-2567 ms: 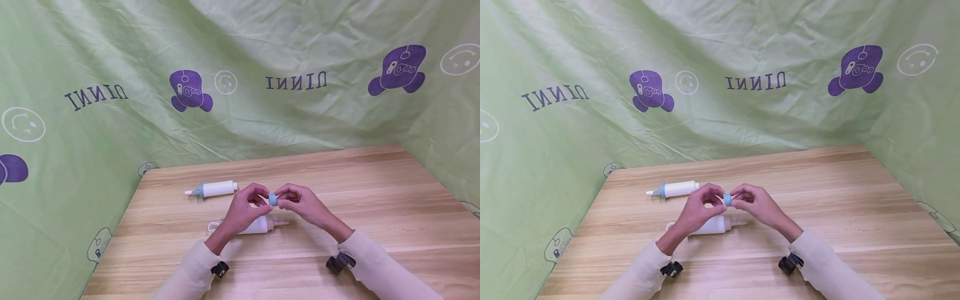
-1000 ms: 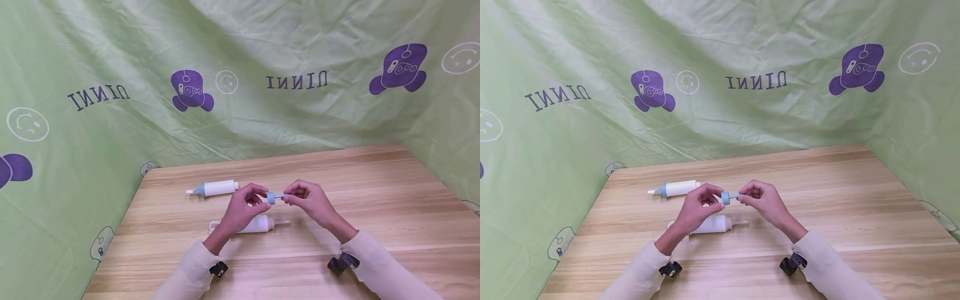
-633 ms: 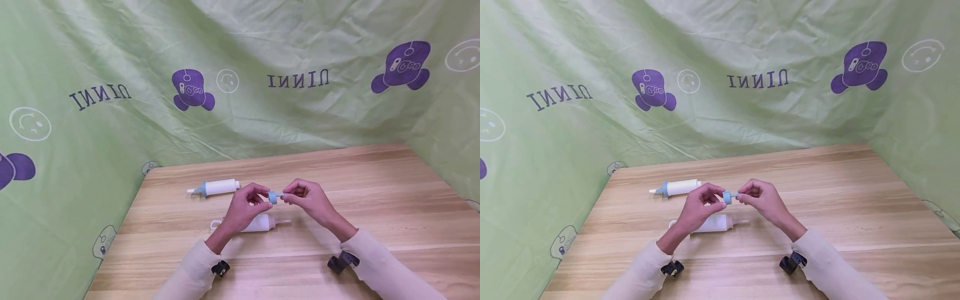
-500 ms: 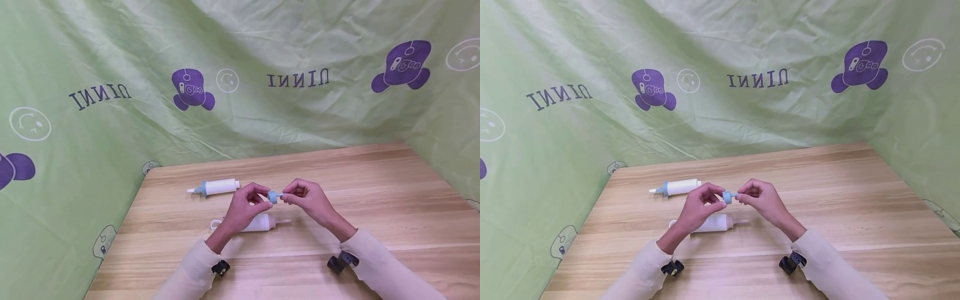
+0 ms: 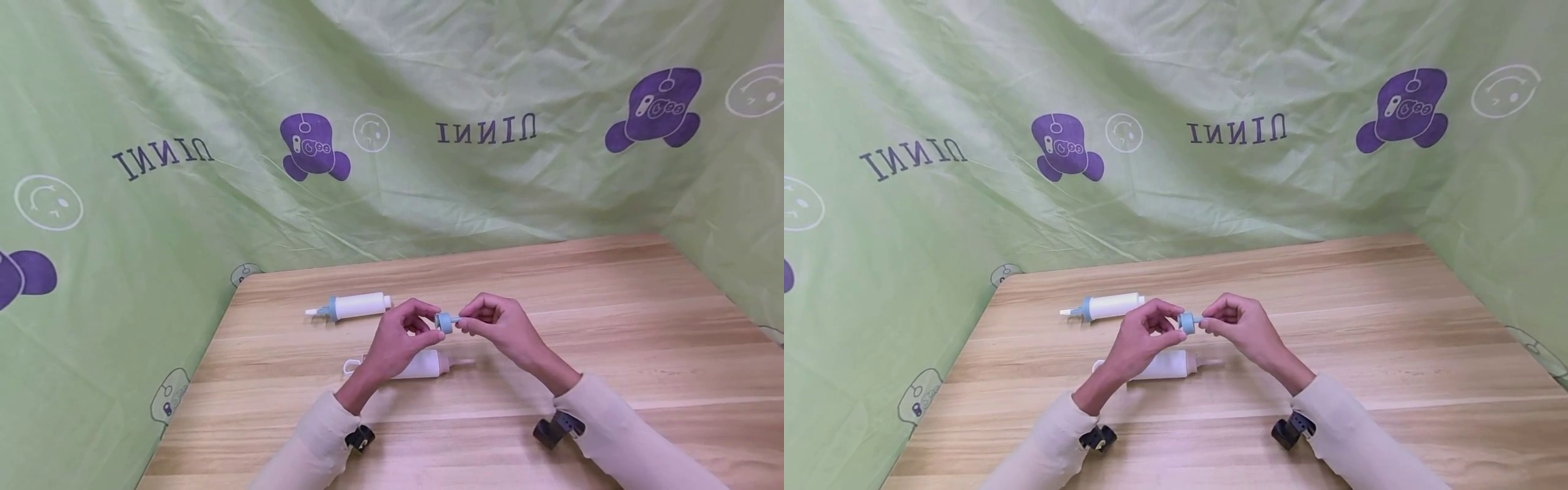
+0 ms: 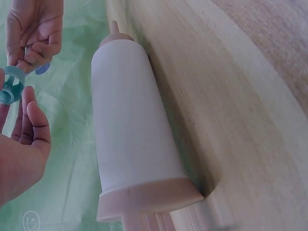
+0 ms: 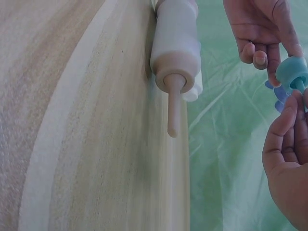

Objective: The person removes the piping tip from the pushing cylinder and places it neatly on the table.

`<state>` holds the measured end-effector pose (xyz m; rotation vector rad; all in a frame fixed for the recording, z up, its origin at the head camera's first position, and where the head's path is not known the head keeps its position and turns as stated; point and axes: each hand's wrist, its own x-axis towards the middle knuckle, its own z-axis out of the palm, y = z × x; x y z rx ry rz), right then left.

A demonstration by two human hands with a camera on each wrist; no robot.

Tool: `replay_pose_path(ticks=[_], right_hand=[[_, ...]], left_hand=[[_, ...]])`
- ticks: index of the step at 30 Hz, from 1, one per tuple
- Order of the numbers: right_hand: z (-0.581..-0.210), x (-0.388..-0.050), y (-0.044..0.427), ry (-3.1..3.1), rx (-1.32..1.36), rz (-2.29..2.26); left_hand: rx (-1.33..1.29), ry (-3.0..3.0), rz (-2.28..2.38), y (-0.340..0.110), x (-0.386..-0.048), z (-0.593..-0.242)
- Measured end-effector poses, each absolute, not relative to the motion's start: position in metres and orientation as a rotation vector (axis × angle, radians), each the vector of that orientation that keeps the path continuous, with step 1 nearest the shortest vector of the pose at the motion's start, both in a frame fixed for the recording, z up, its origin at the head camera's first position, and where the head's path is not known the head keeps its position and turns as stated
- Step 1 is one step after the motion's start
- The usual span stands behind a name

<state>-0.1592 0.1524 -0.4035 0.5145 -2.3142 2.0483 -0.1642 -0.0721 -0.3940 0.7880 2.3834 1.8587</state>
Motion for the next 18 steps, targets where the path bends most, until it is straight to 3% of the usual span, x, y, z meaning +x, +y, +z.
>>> replay_pose_path(ticks=[18], right_hand=[[-0.4003, -0.1564, 0.1485, -2.336, 0.522, 2.042]], left_hand=[[0.804, 2.294, 1.908, -0.072, -0.163, -0.3947]])
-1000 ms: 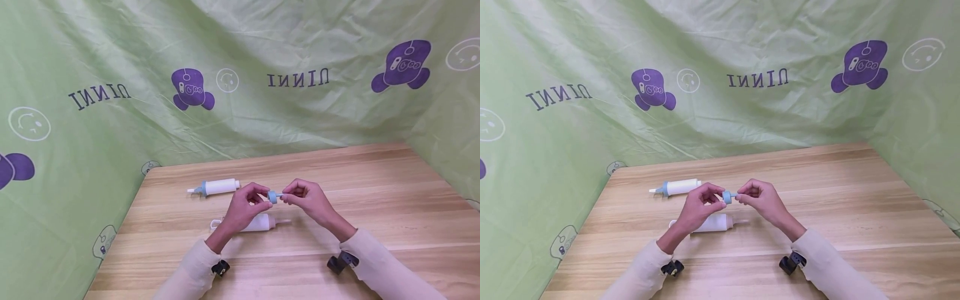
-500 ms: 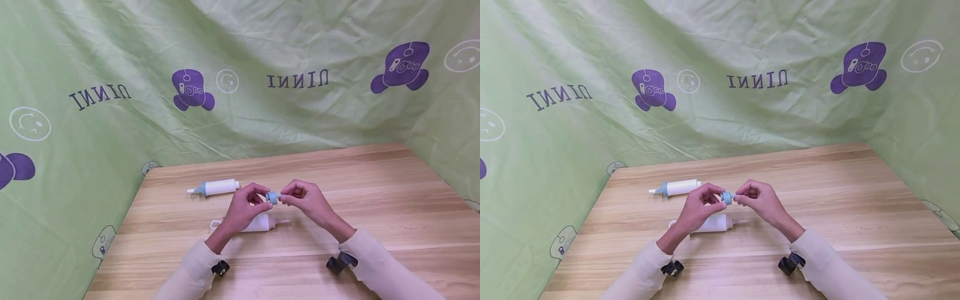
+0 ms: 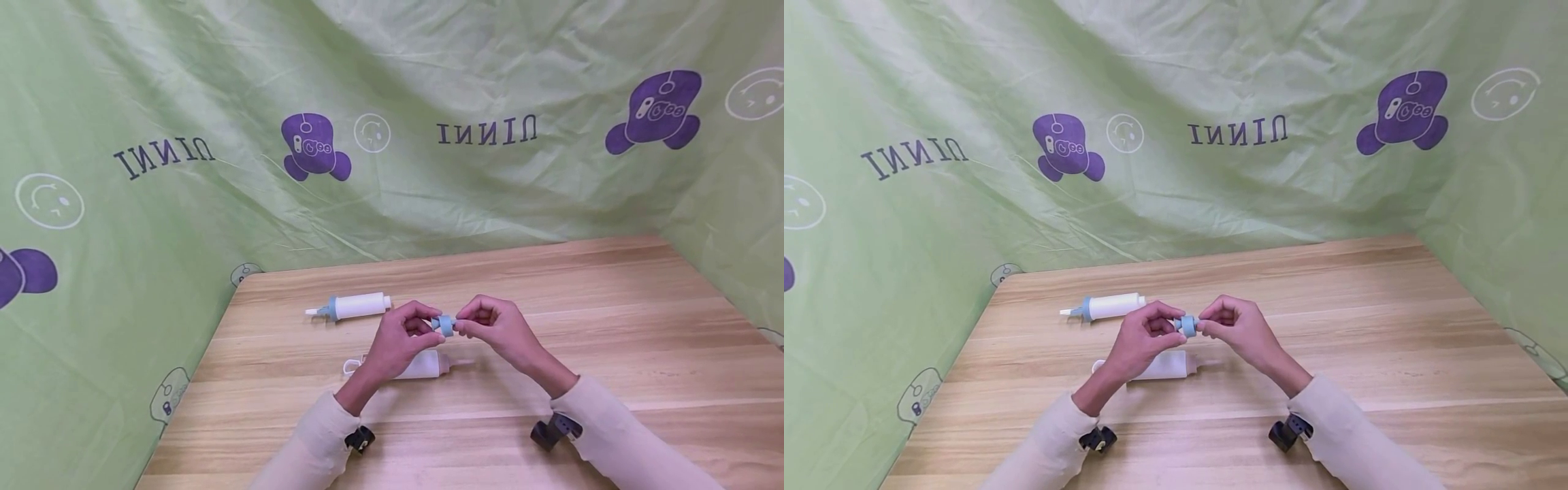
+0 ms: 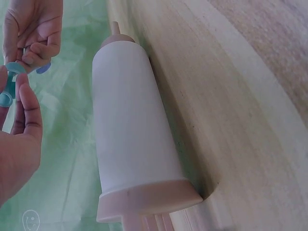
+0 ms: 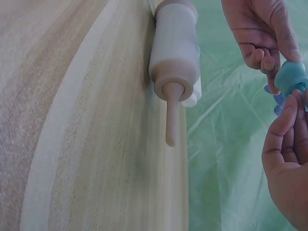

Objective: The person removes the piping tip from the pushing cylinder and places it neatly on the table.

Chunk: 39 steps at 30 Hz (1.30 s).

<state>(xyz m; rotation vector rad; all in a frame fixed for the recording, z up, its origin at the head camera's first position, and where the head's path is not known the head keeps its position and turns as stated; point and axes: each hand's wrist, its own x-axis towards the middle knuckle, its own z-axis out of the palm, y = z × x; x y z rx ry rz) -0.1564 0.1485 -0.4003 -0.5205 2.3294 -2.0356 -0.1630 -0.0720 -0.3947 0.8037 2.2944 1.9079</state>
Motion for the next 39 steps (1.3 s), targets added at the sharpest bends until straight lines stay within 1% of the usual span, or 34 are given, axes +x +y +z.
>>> replay_pose_path(ticks=[29, 39], right_hand=[[-0.4043, -0.1548, 0.1509, 2.318, -0.534, -2.036], [-0.4055, -0.1535, 0.1503, 2.209, -0.549, -2.078]], left_hand=[[0.769, 2.348, 1.859, -0.0727, -0.1626, -0.3948], [0.768, 2.348, 1.88, -0.0719, -0.1625, -0.3945]])
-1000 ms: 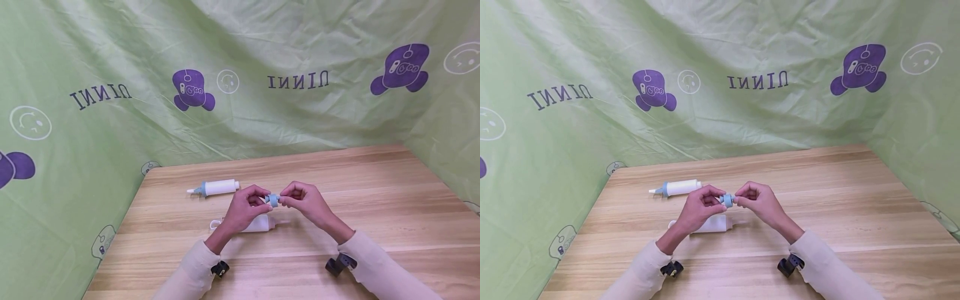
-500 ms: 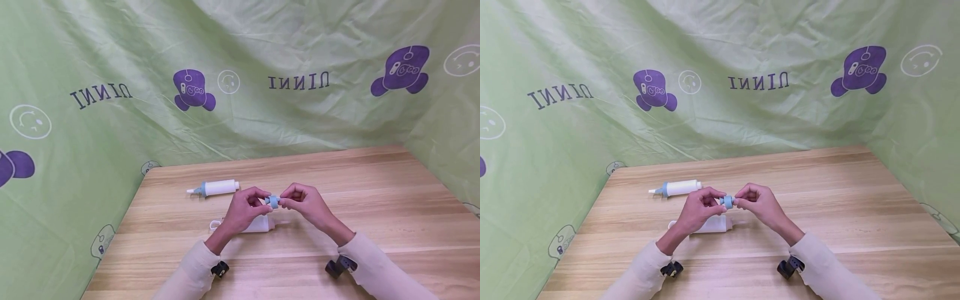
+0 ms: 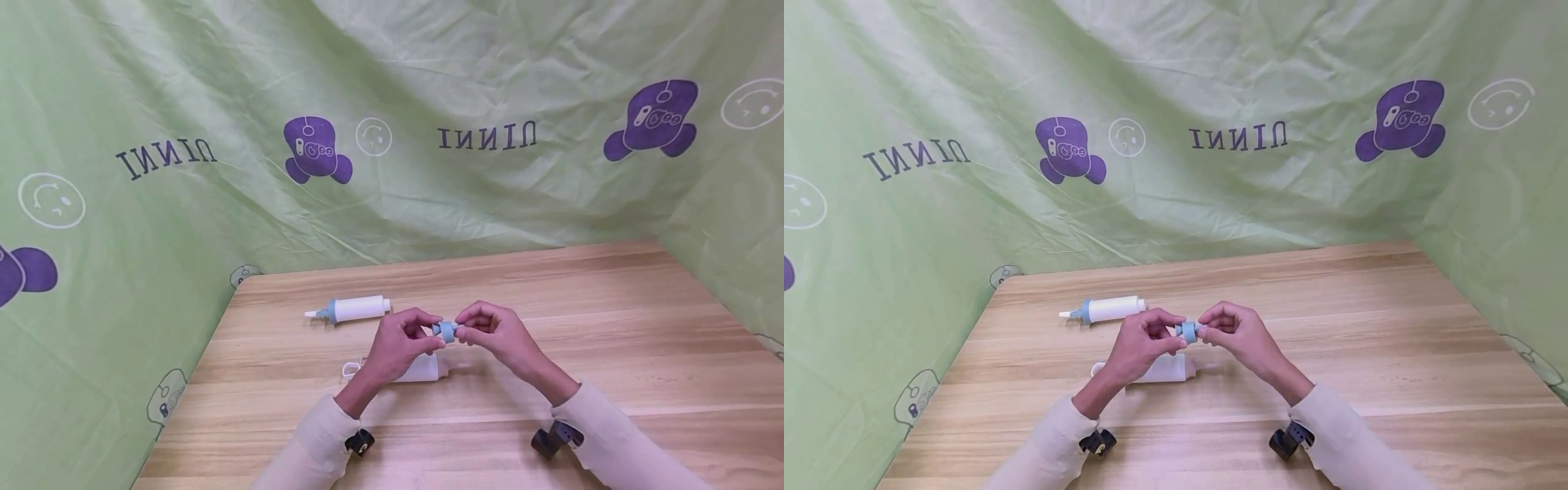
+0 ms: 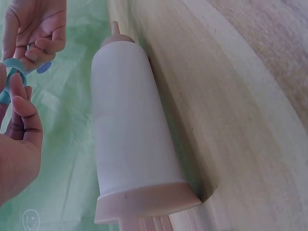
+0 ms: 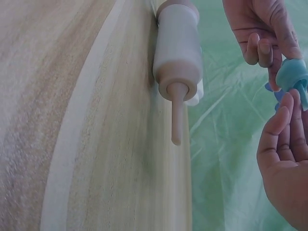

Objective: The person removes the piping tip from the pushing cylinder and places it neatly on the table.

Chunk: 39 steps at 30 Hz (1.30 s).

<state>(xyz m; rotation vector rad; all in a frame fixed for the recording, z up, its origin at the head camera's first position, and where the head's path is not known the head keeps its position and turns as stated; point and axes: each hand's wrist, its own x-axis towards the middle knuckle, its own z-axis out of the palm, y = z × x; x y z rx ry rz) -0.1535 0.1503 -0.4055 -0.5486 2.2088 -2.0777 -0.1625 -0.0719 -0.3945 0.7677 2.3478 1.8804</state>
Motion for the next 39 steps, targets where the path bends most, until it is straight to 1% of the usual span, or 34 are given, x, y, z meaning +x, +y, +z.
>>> replay_pose_path(ticks=[12, 33, 39], right_hand=[[-0.401, -0.1506, 0.1461, 2.242, -0.568, -1.921], [-0.3996, -0.149, 0.1444, 2.225, -0.583, -1.962], [-0.4001, -0.1495, 0.1443, 2.229, -0.58, -1.962]], left_hand=[[0.784, 2.339, 1.909, -0.0712, -0.1624, -0.395], [0.818, 2.377, 1.877, -0.0718, -0.1606, -0.3929], [0.843, 2.492, 1.859, -0.0721, -0.1609, -0.3955]])
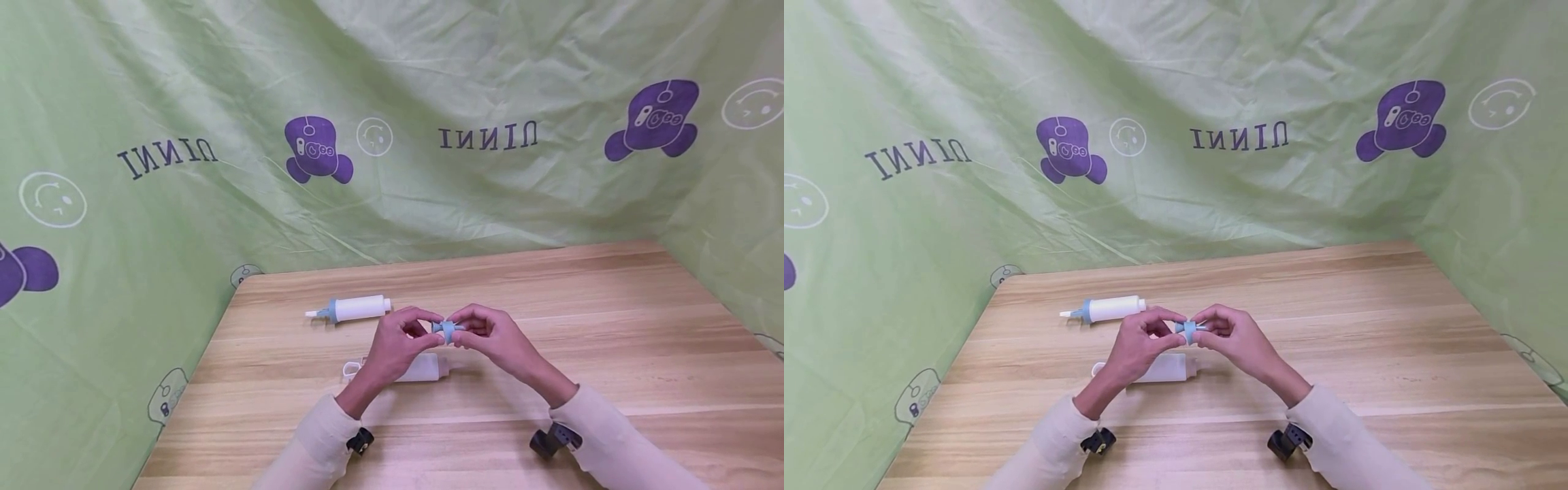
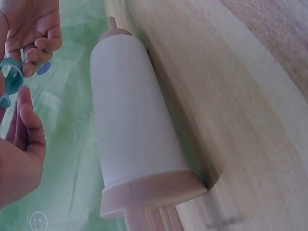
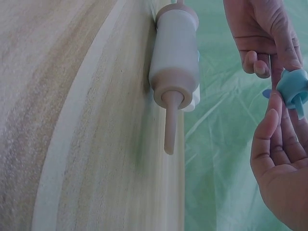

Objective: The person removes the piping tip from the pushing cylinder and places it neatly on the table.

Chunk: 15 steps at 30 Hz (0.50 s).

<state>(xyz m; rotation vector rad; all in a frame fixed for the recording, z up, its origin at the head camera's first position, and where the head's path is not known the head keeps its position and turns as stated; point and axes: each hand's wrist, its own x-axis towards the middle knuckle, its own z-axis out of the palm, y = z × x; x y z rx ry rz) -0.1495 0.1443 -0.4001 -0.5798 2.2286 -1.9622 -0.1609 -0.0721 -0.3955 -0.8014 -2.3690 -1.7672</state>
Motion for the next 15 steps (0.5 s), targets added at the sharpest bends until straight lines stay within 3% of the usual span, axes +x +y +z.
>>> replay_pose_path(ticks=[15], right_hand=[[-0.3997, -0.1499, 0.1459, 2.251, -0.601, -1.949]], left_hand=[[-0.813, -2.34, -1.715, -0.0726, -0.1605, -0.3959]])
